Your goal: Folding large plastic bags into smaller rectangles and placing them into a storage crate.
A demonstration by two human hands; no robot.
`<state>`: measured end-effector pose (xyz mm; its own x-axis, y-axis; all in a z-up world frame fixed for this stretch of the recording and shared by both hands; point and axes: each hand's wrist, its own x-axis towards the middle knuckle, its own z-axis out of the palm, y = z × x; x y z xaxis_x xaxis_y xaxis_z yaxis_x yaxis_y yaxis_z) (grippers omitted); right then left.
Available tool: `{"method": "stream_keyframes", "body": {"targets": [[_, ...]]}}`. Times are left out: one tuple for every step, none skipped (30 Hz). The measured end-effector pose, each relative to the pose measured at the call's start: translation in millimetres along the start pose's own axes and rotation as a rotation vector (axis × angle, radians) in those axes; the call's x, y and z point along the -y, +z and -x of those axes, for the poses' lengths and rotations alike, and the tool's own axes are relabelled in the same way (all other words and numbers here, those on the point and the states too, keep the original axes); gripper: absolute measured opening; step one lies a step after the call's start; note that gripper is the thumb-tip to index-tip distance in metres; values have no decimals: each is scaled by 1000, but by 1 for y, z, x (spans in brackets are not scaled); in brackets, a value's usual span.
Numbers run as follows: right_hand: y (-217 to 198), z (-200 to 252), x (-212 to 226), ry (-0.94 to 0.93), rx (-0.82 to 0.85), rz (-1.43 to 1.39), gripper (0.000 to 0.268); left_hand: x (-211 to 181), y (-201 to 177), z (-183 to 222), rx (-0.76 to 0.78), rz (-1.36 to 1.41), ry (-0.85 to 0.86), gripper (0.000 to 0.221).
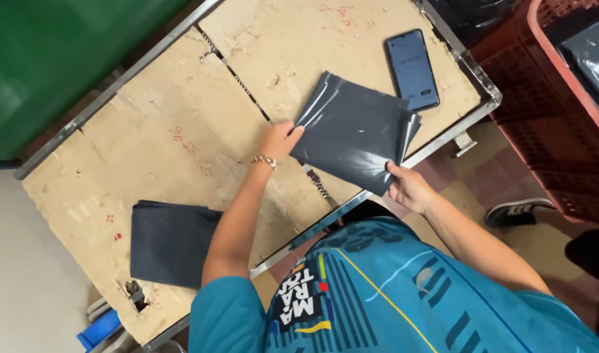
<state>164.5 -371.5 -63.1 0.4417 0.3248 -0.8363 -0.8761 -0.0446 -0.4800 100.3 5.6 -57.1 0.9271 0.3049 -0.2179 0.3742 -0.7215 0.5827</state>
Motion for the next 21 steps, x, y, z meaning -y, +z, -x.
{"method": "stream_keyframes", "body": {"targets": [[1, 8, 7, 0, 2, 1, 31, -14, -9, 4, -2, -1, -1, 50], [2, 16, 13, -20, 50, -2, 26, -27, -18, 7, -8, -44, -75, 45], [2, 24, 18, -39, 98, -6, 22, -40, -26, 11, -14, -87, -148, 42], [-5, 20, 23, -34, 98, -4, 22, -51, -36, 4, -11, -85, -154, 42], [-11, 14, 28, -165, 44, 106, 24, -61, -46, -3, -16, -33, -69, 39], [-20, 11, 32, -296, -12, 218, 28, -72, -54, -9, -19, 21, 15, 39], [0, 28, 54, -290, -14, 221, 28, -78, -54, -24, -15, 25, 10, 39], [21, 46, 77, -492, 2, 301, 49, -84, -54, -38, 50, 56, 142, 31], [43, 63, 100, -695, 19, 379, 78, -90, -54, -52, 115, 88, 275, 26], [49, 61, 109, -692, 23, 385, 78, -99, -61, -60, 112, 92, 269, 26], [55, 59, 117, -765, -16, 570, 79, -108, -67, -68, 226, 111, 280, 32], [61, 59, 123, -831, -55, 755, 82, -116, -73, -73, 344, 133, 289, 47], [63, 61, 125, -824, -50, 761, 82, -113, -67, -80, 345, 139, 281, 47], [66, 62, 128, -808, -29, 802, 81, -110, -62, -89, 363, 112, 281, 50], [69, 63, 131, -793, -8, 841, 80, -106, -57, -98, 381, 85, 282, 53], [62, 56, 127, -788, -4, 847, 80, -97, -53, -106, 381, 90, 276, 53], [54, 49, 123, -685, -16, 710, 72, -87, -48, -114, 390, 95, 248, 49], [47, 41, 120, -584, -28, 575, 64, -77, -44, -122, 396, 99, 221, 46], [45, 34, 117, -581, -24, 582, 64, -71, -32, -136, 394, 104, 216, 46], [43, 28, 111, -516, -50, 504, 54, -63, -18, -146, 386, 1, 200, 45], [40, 23, 105, -450, -77, 427, 43, -55, -5, -156, 379, -103, 183, 44]]}}
